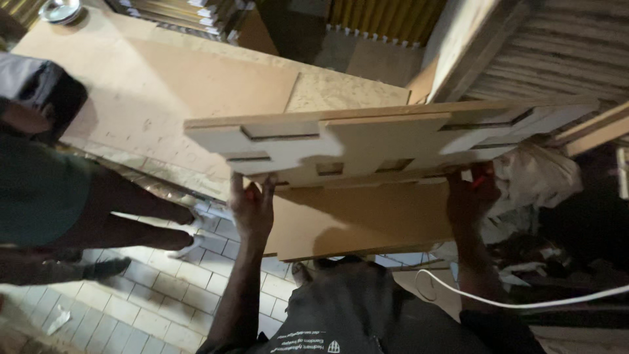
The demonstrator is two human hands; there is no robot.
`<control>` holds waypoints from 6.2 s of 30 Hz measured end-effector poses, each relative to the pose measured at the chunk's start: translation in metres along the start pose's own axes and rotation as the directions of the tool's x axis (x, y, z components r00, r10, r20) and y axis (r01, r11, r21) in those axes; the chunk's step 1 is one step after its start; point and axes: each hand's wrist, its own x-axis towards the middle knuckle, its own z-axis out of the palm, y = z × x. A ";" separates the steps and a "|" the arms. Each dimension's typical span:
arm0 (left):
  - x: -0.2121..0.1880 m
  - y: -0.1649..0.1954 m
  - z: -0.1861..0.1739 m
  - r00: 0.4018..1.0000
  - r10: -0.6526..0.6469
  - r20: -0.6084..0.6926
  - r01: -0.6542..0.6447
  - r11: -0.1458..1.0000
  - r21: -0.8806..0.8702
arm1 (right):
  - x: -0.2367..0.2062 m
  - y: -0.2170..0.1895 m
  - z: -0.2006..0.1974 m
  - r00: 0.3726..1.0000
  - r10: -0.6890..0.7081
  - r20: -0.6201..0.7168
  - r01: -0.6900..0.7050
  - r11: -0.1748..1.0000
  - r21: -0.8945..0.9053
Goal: The person holds a notched cardboard panel on the workbench and marks its surface with a red marker, repositioning the panel and aligning it against another sheet while continuing to mark along its edges and cutouts.
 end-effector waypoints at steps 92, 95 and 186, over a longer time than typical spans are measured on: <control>-0.096 -0.070 -0.043 0.949 -0.174 0.262 0.294 0.197 -0.935 | -0.092 0.084 0.194 0.490 0.646 0.585 -0.312 0.757 -0.574; -0.103 -0.071 -0.040 0.948 -0.207 0.243 0.298 0.299 -0.906 | -0.095 0.082 0.197 0.483 0.600 0.638 -0.117 0.766 -0.632; -0.062 -0.134 -0.060 0.987 -0.017 0.160 0.010 0.999 0.047 | -0.034 0.127 0.213 0.332 0.563 0.757 -0.132 0.822 -0.553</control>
